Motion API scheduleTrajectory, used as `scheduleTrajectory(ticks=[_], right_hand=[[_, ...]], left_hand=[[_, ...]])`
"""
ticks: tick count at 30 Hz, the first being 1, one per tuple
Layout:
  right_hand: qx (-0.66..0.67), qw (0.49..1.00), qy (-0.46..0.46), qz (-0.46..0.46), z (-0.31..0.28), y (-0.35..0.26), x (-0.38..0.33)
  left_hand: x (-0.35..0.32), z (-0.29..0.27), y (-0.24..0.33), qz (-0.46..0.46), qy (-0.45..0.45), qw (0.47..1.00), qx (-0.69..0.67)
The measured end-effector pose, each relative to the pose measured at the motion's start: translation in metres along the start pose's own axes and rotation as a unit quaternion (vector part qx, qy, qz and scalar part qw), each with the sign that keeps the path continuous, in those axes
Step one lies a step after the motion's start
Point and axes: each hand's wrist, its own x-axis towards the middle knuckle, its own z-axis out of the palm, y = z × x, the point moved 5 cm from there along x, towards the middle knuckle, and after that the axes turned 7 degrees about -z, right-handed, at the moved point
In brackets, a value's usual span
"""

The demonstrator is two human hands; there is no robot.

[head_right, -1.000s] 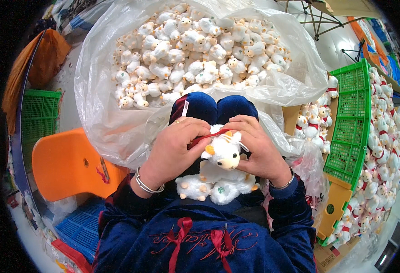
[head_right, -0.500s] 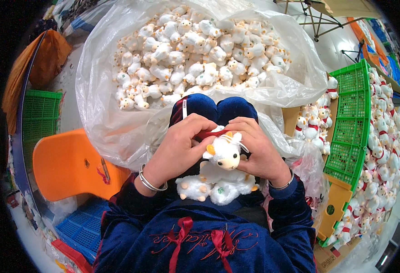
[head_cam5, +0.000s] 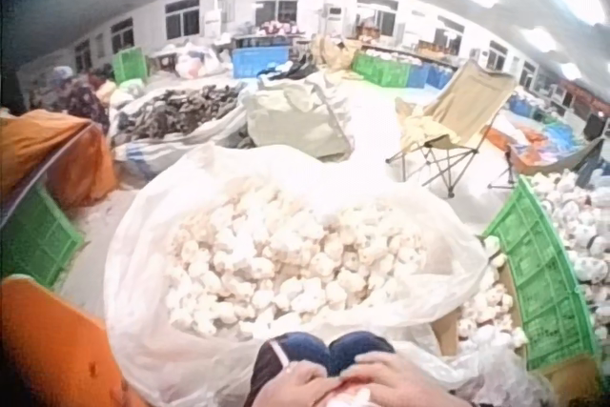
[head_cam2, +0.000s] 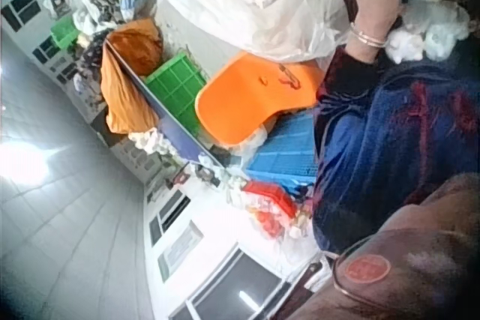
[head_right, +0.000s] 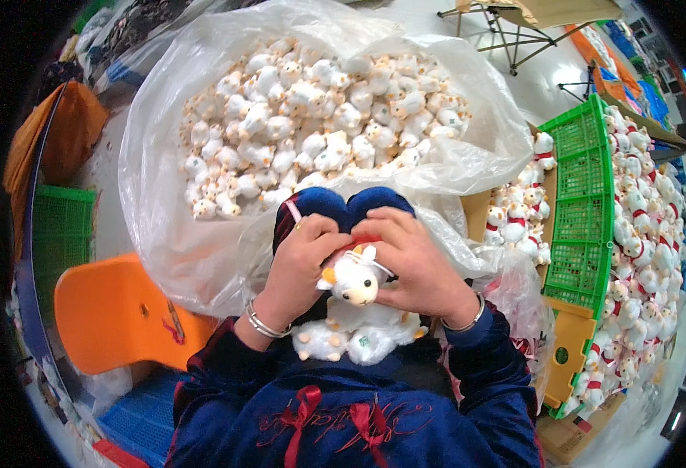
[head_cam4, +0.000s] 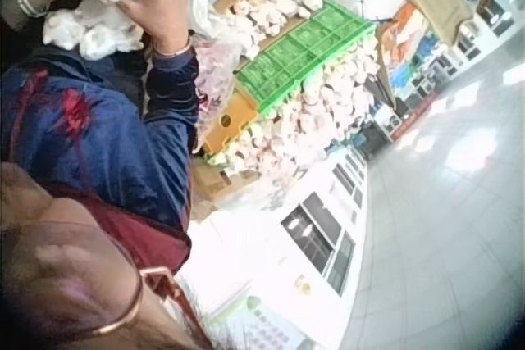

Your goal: The person sits on the floor and ties red ribbons around the necks of small white plush toys. They pick up each toy, wrap the ribbon, tie a knot, and place the finished toy aside. The process is repeated for multiple toys.

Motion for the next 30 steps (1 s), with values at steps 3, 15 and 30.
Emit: scheduleTrajectory(ticks=[3,15,30], right_hand=[[0.013,1.000,-0.009,0.015,0.000,0.008,-0.007],[0.185,0.961,0.056,0.196,0.019,0.042,-0.002],[0.186,0.941,-0.001,0.282,0.026,0.072,0.004]], left_hand=[[-0.003,0.000,-0.004,-0.037,-0.048,0.998,-0.035],[0.014,0.008,-0.036,-0.134,-0.139,0.978,-0.080],[0.024,0.011,-0.042,-0.322,-0.227,0.907,-0.151]])
